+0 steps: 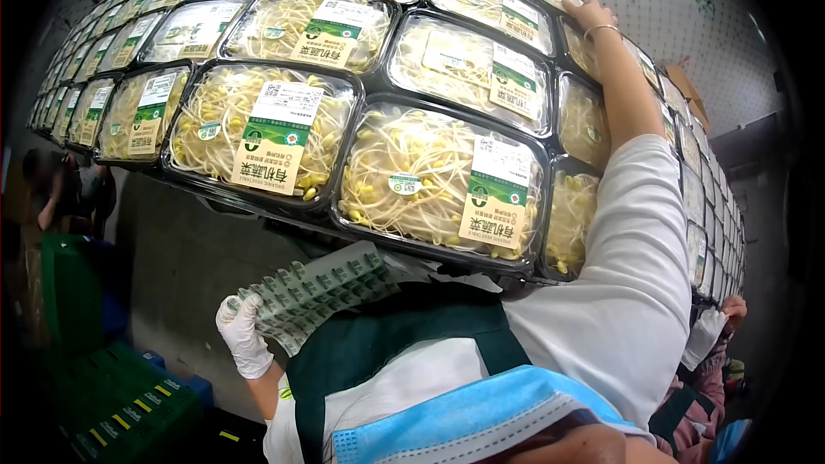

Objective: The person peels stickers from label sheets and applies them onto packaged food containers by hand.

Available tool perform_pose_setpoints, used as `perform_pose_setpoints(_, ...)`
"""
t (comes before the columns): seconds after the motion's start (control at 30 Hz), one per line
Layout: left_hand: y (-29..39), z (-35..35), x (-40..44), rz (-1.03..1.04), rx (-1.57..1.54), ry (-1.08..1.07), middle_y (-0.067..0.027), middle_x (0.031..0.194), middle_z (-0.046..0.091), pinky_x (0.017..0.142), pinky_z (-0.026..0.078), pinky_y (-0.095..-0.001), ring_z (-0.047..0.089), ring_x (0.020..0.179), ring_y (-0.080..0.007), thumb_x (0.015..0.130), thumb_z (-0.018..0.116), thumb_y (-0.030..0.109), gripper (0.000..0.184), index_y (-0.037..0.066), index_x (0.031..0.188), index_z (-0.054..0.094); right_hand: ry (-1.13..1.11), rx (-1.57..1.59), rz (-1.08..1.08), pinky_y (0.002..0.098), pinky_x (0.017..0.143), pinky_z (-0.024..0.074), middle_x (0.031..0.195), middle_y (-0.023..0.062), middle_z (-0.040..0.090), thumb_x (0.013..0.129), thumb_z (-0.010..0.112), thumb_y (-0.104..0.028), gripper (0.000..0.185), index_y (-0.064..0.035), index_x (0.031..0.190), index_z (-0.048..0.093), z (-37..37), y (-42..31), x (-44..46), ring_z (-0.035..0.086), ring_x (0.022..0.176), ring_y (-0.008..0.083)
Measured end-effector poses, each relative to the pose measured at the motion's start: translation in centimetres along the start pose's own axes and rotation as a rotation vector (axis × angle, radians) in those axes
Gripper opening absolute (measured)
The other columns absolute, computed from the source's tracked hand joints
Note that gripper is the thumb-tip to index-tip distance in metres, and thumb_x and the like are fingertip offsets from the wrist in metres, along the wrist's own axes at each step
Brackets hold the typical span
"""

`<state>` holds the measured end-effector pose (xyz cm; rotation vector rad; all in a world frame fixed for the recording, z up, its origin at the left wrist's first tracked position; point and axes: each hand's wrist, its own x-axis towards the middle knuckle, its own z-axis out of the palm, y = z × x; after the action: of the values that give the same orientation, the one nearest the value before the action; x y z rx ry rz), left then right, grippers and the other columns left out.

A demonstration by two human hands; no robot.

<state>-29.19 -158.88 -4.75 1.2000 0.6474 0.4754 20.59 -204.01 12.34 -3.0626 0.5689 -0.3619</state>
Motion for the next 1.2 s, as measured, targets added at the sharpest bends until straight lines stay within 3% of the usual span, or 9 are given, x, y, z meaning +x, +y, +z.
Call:
perform_pose_setpoints(0.13, 0.1, -0.3, -0.4, 0.009, 0.083, -0.033, -0.0021, 0.067, 0.056, 0.053, 0.041, -0.0214, 0.051, 0.057, -0.0073, 0.070, 0.057, 0.000, 0.008, 0.005, 0.068, 0.052, -0.131, -0.039, 0.019, 0.0415, 0.094, 0.0269, 0.123, 0.0134, 0.040, 0.078, 0.041, -0.033, 0.046, -0.0120, 0.119, 0.041, 0.6, -0.2, 2.8, 0.036, 0.114, 0.0310)
perform_pose_setpoints(0.27, 1.6, 0.9, 0.3, 0.019, -0.129, -0.263, -0.0069, 0.075, 0.057, 0.061, 0.046, -0.0248, 0.055, 0.065, -0.0138, 0.073, 0.055, 0.003, 0.007, 0.003, 0.077, 0.050, -0.135, 0.050, -0.240, 0.0356, 0.076, 0.0438, 0.101, 0.0126, 0.056, 0.078, 0.049, -0.019, 0.027, -0.0058, 0.101, 0.055, -5.1, -3.2, -1.1, 0.054, 0.091, 0.0266)
perform_pose_setpoints(0.37, 2.5, -0.1, 2.4, 0.082, -0.124, -0.525, -0.0077, 0.085, 0.056, 0.068, 0.044, -0.0252, 0.053, 0.072, -0.0133, 0.076, 0.052, 0.004, 0.013, 0.001, 0.089, 0.050, -0.001, 0.342, -0.617, 0.0341, 0.072, 0.0448, 0.095, 0.0128, 0.058, 0.079, 0.050, -0.022, 0.026, -0.0052, 0.098, 0.056, -13.4, -7.3, -12.5, 0.056, 0.085, 0.0259)
perform_pose_setpoints(0.43, 6.0, 4.1, 1.1, 0.489, 0.249, -0.669, -0.0116, 0.096, 0.053, 0.079, 0.039, -0.0298, 0.051, 0.083, -0.0163, 0.079, 0.045, 0.003, 0.024, -0.006, 0.101, 0.045, 0.062, 0.496, -0.893, 0.0331, 0.070, 0.0454, 0.091, 0.0129, 0.059, 0.079, 0.050, -0.024, 0.026, -0.0048, 0.096, 0.057, -17.9, -8.3, -22.1, 0.057, 0.080, 0.0255)
perform_pose_setpoints(0.5, 6.3, 5.1, 1.4, 0.433, 0.044, -0.869, -0.0139, 0.097, 0.054, 0.080, 0.039, -0.0303, 0.052, 0.086, -0.0189, 0.078, 0.045, 0.000, 0.018, -0.006, 0.094, 0.049, 0.141, 0.554, -1.117, 0.0321, 0.067, 0.0460, 0.086, 0.0131, 0.060, 0.079, 0.051, -0.026, 0.027, -0.0044, 0.095, 0.057, -19.3, -6.8, -30.9, 0.058, 0.076, 0.0251)
perform_pose_setpoints(0.63, 7.1, 6.2, -0.9, 0.297, 0.078, -0.757, -0.0077, 0.080, 0.057, 0.069, 0.040, -0.0233, 0.052, 0.075, -0.0132, 0.075, 0.049, -0.005, 0.009, -0.004, 0.081, 0.055, 0.162, 0.505, -1.350, 0.0329, 0.073, 0.0424, 0.088, 0.0119, 0.056, 0.072, 0.061, -0.022, 0.028, -0.0038, 0.092, 0.053, -17.1, -2.6, -45.2, 0.053, 0.084, 0.0257)
perform_pose_setpoints(0.73, 7.5, 4.7, -1.1, 0.342, 0.092, -0.862, -0.0003, 0.070, 0.054, 0.058, 0.037, -0.0192, 0.047, 0.063, -0.0069, 0.075, 0.055, 0.001, 0.009, -0.004, 0.083, 0.058, 0.091, 0.564, -1.236, 0.0309, 0.074, 0.0419, 0.094, 0.0125, 0.055, 0.067, 0.060, -0.003, 0.032, -0.0005, 0.099, 0.053, -17.1, -1.1, -50.1, 0.053, 0.086, 0.0249)
perform_pose_setpoints(0.97, 7.0, 2.9, -5.1, 0.072, -0.157, -1.008, -0.0027, 0.074, 0.061, 0.057, 0.043, -0.0176, 0.054, 0.063, -0.0056, 0.076, 0.060, 0.010, 0.010, 0.001, 0.081, 0.060, 0.005, 0.550, -1.064, 0.0336, 0.079, 0.0406, 0.099, 0.0127, 0.051, 0.076, 0.056, -0.015, 0.033, -0.0011, 0.105, 0.047, -11.6, -2.2, -55.5, 0.048, 0.092, 0.0265)
perform_pose_setpoints(1.2, 6.7, 2.4, -5.1, 0.214, 0.000, -1.065, -0.0009, 0.079, 0.058, 0.064, 0.041, -0.0181, 0.052, 0.070, -0.0059, 0.078, 0.058, 0.011, 0.014, -0.001, 0.087, 0.057, 0.049, 0.567, -1.080, 0.0287, 0.051, 0.0457, 0.078, 0.0037, 0.049, 0.073, 0.055, -0.010, 0.017, -0.0102, 0.089, 0.052, -9.8, -3.5, -55.7, 0.053, 0.071, 0.0198)
